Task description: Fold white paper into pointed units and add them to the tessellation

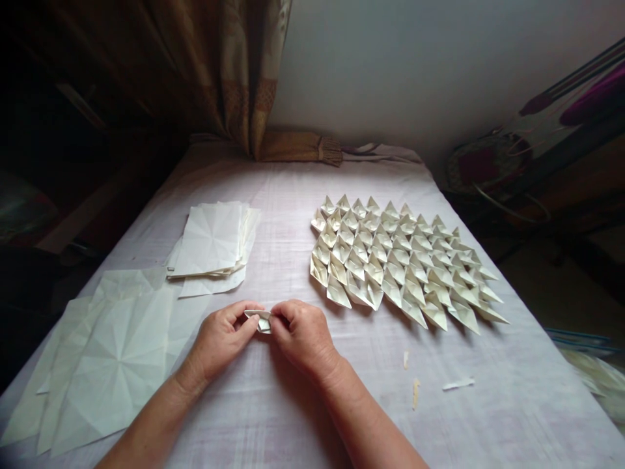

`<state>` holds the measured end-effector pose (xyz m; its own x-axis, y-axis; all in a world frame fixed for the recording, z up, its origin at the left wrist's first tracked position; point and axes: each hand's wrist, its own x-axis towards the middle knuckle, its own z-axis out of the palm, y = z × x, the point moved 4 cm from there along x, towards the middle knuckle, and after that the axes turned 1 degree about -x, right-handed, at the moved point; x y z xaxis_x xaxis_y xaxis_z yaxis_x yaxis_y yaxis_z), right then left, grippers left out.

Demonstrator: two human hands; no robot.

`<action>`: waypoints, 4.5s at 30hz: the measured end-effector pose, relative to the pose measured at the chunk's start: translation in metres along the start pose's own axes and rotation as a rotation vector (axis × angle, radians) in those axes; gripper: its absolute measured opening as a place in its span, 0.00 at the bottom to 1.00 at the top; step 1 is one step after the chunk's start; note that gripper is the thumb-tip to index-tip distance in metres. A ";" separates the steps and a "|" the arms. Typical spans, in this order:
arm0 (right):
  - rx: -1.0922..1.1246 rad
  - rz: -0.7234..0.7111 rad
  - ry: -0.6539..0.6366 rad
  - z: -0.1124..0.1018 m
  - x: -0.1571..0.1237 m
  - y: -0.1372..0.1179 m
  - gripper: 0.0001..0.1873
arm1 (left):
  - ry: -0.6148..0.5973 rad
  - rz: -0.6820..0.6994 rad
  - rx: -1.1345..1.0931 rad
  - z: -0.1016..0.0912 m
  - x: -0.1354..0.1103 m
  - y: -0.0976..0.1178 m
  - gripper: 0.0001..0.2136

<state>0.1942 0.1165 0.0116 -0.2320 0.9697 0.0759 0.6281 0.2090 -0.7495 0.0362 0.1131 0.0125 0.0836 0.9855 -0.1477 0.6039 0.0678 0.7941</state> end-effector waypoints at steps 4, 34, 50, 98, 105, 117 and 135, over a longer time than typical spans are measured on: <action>0.017 0.061 -0.027 0.000 0.002 0.001 0.07 | -0.014 -0.034 0.047 -0.003 0.000 -0.001 0.16; -0.079 -0.096 0.202 0.013 -0.007 -0.006 0.08 | -0.008 -0.108 0.154 0.002 0.000 0.004 0.21; -0.021 0.066 -0.019 0.009 0.001 -0.008 0.09 | -0.004 -0.097 0.162 0.002 0.003 -0.004 0.26; -0.385 -0.263 0.171 -0.004 -0.017 -0.012 0.13 | -0.048 -0.076 -0.387 0.003 0.016 -0.009 0.21; -0.374 -0.111 0.406 -0.080 0.041 -0.008 0.11 | 0.111 0.023 -0.409 0.003 0.035 -0.005 0.21; -0.741 0.198 0.366 -0.098 0.177 0.028 0.15 | 0.131 0.084 -0.398 0.005 0.036 -0.011 0.17; -0.842 0.153 0.322 -0.103 0.161 0.045 0.18 | 0.142 0.092 -0.312 0.006 0.036 -0.013 0.17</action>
<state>0.2616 0.2950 0.0579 0.0375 0.9563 0.2901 0.9985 -0.0245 -0.0484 0.0363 0.1471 -0.0063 0.0020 1.0000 -0.0015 0.3261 0.0008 0.9453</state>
